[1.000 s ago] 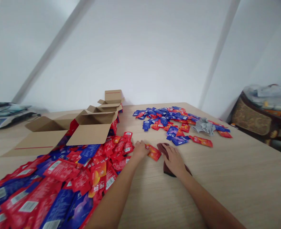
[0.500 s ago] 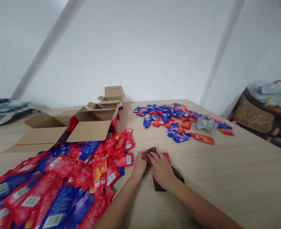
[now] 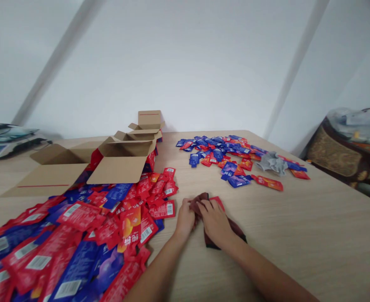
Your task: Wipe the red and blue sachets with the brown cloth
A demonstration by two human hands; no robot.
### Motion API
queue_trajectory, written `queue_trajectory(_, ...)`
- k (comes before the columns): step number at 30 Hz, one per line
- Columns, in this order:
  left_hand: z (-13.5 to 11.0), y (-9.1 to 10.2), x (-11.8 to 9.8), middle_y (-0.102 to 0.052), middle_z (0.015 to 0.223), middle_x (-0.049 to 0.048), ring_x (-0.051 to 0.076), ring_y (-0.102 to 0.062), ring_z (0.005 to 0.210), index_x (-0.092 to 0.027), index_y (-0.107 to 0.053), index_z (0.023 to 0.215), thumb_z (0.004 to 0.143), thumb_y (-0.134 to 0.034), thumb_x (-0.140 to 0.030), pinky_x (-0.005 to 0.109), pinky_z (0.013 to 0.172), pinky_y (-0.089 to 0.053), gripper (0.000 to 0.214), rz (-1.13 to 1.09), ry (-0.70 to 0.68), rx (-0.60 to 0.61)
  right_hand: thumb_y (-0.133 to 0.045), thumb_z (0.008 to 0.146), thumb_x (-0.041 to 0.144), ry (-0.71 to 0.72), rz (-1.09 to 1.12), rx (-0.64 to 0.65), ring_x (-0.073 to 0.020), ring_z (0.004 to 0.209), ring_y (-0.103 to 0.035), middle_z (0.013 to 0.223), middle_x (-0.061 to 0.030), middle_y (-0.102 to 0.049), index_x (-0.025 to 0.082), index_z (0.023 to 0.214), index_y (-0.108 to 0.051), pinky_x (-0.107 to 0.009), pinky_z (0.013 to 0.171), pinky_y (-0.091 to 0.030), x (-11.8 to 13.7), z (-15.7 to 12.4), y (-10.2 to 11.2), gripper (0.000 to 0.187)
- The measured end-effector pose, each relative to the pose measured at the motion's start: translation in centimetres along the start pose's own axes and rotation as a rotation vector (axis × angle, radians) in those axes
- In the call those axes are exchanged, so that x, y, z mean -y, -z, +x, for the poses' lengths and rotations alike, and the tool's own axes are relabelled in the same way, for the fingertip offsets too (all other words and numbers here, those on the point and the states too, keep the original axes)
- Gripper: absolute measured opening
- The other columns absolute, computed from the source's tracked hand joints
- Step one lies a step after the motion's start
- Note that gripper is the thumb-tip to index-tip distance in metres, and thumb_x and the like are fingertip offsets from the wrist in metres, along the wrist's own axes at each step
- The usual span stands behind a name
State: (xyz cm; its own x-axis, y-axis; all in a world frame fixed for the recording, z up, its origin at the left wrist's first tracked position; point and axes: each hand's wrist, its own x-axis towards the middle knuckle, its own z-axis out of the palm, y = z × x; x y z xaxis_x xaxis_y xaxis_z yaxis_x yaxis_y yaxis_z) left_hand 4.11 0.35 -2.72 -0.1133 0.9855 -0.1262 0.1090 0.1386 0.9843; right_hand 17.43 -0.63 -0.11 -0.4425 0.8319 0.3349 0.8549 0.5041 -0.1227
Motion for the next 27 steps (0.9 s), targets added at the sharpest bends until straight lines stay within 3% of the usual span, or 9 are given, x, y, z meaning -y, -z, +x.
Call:
queue_trajectory(6,-0.1,-0.1,-0.3,-0.05,0.047,-0.008,0.007,-0.036,0.027,-0.02,-0.04,0.098,0.085,-0.037,-0.029,0.014,0.029,-0.021,0.016,-0.037,-0.002,-0.017,-0.036,0.081,0.009,-0.229,-0.075,0.054,-0.0249,0.1,-0.044,0.115,-0.0104,-0.054,0.019,0.123,-0.052,-0.036,0.088,-0.036,-4.5,1.0,0.5,0.046)
queue_trajectory(10,0.0,-0.1,-0.2,-0.05,0.046,-0.0077,0.008,-0.038,0.028,-0.019,-0.042,0.099,0.084,-0.038,-0.029,0.015,0.03,-0.024,0.018,-0.004,-0.013,-0.008,-0.037,0.083,0.012,-0.098,-0.018,-0.008,-0.0236,0.105,-0.041,0.123,-0.0081,-0.049,0.021,0.131,-0.043,-0.035,0.092,-0.033,-2.4,0.0,1.1,0.048)
queue_trajectory(13,0.1,-0.1,0.1,-0.05,0.046,-0.0076,0.008,-0.039,0.029,-0.019,-0.043,0.099,0.082,-0.039,-0.028,0.016,0.032,-0.025,0.019,-0.01,-0.036,-0.022,-0.039,0.083,0.012,0.02,-0.001,0.015,-0.0233,0.111,-0.038,0.125,-0.0055,-0.047,0.024,0.128,-0.046,-0.035,0.095,-0.031,-0.4,-0.3,0.6,0.047)
queue_trajectory(15,0.2,-0.1,0.2,-0.049,0.046,-0.0082,0.008,-0.036,0.028,-0.02,-0.043,0.099,0.083,-0.037,-0.03,0.016,0.031,-0.024,0.02,-0.02,-0.034,-0.032,-0.039,0.082,0.011,-0.026,-0.037,0.046,-0.0232,0.11,-0.039,0.123,-0.0065,-0.049,0.023,0.125,-0.049,-0.034,0.094,-0.031,-1.0,0.0,0.1,0.046)
queue_trajectory(18,0.1,0.3,0.2,-0.05,0.05,-0.0069,0.008,-0.038,0.031,-0.02,-0.044,0.099,0.086,-0.031,-0.034,0.017,0.034,-0.029,0.023,0.042,-0.064,-0.037,-0.037,0.082,0.01,-0.192,-0.114,0.078,-0.0237,0.103,-0.043,0.118,-0.0098,-0.051,0.02,0.124,-0.05,-0.034,0.088,-0.034,-4.0,0.8,-0.1,0.045)
queue_trajectory(22,-0.5,1.1,-0.6,-0.06,0.088,0.0046,0.015,-0.058,0.073,-0.019,-0.051,0.104,0.082,-0.042,-0.031,0.027,0.067,-0.047,0.026,0.36,-0.316,-0.001,-0.037,0.083,0.012,-0.264,-0.138,0.039,-0.0245,0.101,-0.043,0.117,-0.0108,-0.052,0.019,0.124,-0.051,-0.035,0.087,-0.034,-6.7,1.0,-0.1,0.043)
queue_trajectory(24,-1.0,1.3,-1.0,-0.054,0.107,0.0083,0.019,-0.054,0.096,-0.019,-0.05,0.114,0.075,-0.053,-0.027,0.03,0.084,-0.043,0.04,0.56,-0.444,0.046,-0.037,0.084,0.014,-0.261,-0.11,0.002,-0.0242,0.101,-0.044,0.116,-0.0106,-0.053,0.019,0.125,-0.05,-0.035,0.089,-0.034,-6.9,0.7,-0.4,0.044)
queue_trajectory(27,-1.8,1.4,-1.5,-0.051,0.107,0.0087,0.02,-0.051,0.101,-0.02,-0.05,0.121,0.076,-0.053,-0.026,0.031,0.089,-0.039,0.045,0.759,-0.511,0.05,-0.036,0.084,0.016,-0.252,-0.017,-0.074,-0.0235,0.104,-0.044,0.115,-0.0103,-0.054,0.018,0.126,-0.048,-0.036,0.092,-0.034,-7.1,0.4,-1.1,0.044)
